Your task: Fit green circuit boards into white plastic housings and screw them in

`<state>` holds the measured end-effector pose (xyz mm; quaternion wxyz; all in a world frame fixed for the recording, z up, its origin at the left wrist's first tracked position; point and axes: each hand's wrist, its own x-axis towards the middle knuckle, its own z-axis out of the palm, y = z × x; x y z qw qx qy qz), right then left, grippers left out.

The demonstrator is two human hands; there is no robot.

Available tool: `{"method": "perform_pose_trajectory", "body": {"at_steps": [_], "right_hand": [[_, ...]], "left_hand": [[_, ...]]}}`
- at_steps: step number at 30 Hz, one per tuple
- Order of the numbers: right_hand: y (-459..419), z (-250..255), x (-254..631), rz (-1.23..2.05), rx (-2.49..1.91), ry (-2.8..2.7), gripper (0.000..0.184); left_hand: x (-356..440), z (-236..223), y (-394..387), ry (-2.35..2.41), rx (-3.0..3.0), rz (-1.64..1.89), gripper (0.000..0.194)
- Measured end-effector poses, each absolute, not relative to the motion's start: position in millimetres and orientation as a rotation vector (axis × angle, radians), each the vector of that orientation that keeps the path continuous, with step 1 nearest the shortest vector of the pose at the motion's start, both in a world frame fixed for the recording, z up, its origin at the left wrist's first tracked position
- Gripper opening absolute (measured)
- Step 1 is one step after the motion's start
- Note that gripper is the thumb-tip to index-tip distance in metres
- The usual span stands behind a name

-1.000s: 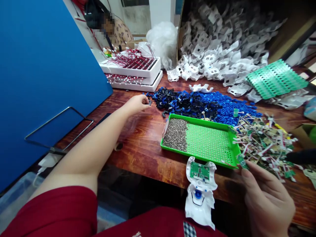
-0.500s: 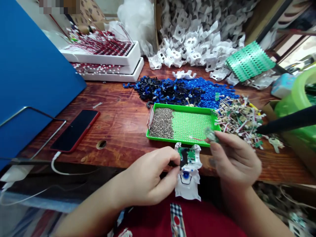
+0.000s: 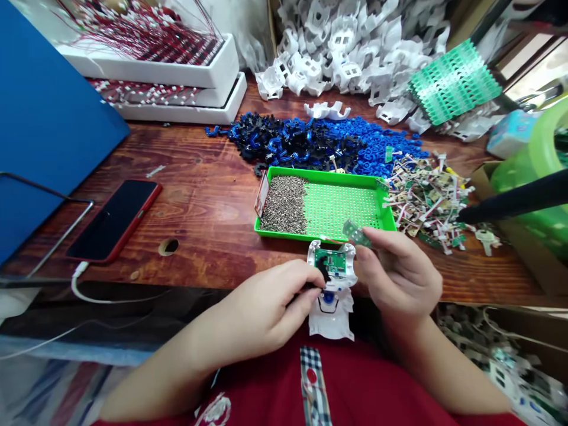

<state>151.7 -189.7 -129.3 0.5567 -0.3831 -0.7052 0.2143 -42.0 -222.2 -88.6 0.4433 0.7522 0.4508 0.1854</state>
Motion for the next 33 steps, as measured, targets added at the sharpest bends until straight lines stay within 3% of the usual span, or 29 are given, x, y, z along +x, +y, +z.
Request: {"method": "perform_pose_trajectory", "body": {"at_steps": [6,13,20,24,29,33], "right_hand": [[-192,-129,145,0.771,-0.860,-1.729,0.041],[-194,-126,143,0.464,-0.825,-1.737,0.050],[-193,-130,142,0.506,-0.778,-1.870,0.054],[-196,-133,141,0.447,-0.790,-1.871,0.056],[-197,-133,142,0.473,-0.780,-1.830,0.056],[-197,-128,148,0.506,-0.817,-1.817,0.051]], "left_hand": [[-39,-96,-223,1.176,1.544,0.695,0.018],[-38,-99,-222,1.251,1.291,0.775,0.020],[-24,-110,-218,1.000,0.760,1.136,0.020],[-17,-119,-218,0.886,0.596,1.119,0.013],[-12,-121,-221,0.837,0.572,1.067,0.024],[-13,-118,-222,0.898,0.624,1.094,0.019]]}}
